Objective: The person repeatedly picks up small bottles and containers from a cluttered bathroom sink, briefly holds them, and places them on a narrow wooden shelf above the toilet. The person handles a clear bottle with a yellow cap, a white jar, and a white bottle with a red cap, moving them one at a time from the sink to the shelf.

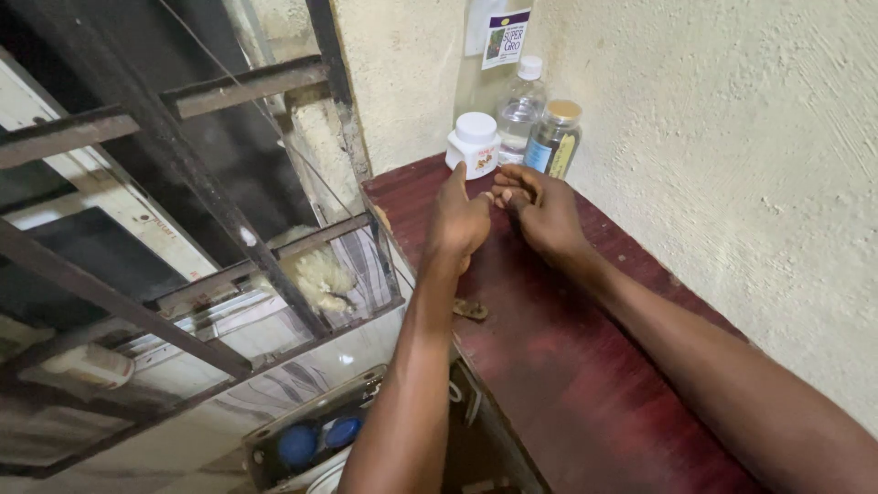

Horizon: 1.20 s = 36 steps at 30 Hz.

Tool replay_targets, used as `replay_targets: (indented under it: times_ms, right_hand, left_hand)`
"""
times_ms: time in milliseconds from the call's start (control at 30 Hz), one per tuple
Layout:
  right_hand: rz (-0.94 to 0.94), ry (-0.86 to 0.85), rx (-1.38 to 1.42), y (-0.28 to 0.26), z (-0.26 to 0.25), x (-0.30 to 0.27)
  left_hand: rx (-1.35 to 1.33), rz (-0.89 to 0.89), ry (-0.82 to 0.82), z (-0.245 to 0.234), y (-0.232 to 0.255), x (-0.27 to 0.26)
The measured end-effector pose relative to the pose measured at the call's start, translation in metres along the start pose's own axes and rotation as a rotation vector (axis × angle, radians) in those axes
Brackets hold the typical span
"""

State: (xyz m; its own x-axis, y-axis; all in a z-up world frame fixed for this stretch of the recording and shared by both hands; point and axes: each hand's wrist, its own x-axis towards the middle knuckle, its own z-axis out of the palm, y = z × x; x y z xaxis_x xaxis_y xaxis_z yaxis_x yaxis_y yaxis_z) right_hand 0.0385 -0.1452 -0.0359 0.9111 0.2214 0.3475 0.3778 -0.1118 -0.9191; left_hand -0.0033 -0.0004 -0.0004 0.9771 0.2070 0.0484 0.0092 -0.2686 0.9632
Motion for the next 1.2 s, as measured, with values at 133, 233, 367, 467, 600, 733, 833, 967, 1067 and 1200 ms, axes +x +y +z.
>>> replay_targets:
  times_ms: [133,233,367,467,600,733,833,967,1067,1200]
  right_hand:
    - [-0.024,-0.028,0.123,-0.006,-0.004,-0.019]
    - [0.039,-0.020,0.199,-0.018,-0.007,-0.037]
    - [0.074,-0.065,0.292,-0.054,-0.013,-0.074]
    - [0.131,-0.072,0.265,-0.087,-0.018,-0.104]
    - [0.198,-0.082,0.350,-0.109,-0.016,-0.127]
    - [0.197,-0.107,0.380,-0.115,-0.019,-0.139]
    - [0.213,-0.114,0.395,-0.117,-0.021,-0.144]
    - [0.231,-0.140,0.395,-0.116,-0.025,-0.155]
    - [0.226,-0.170,0.342,-0.113,-0.030,-0.162]
    - [0.233,-0.166,0.297,-0.102,-0.039,-0.169]
  left_hand:
    - [-0.059,0.073,-0.022,0.005,0.000,-0.015]
    - [-0.152,0.106,-0.063,0.009,0.000,-0.031]
    - [-0.425,0.154,-0.179,0.014,-0.005,-0.056]
    - [-0.548,0.239,-0.230,0.014,-0.006,-0.080]
    - [-0.539,0.240,-0.224,0.011,0.003,-0.114]
    - [-0.600,0.201,-0.264,0.009,0.011,-0.134]
    - [-0.662,0.206,-0.297,0.006,0.009,-0.142]
    - [-0.714,0.233,-0.322,0.006,0.001,-0.158]
    - [-0.632,0.270,-0.288,0.007,-0.002,-0.173]
    - [-0.652,0.222,-0.336,0.011,-0.002,-0.187]
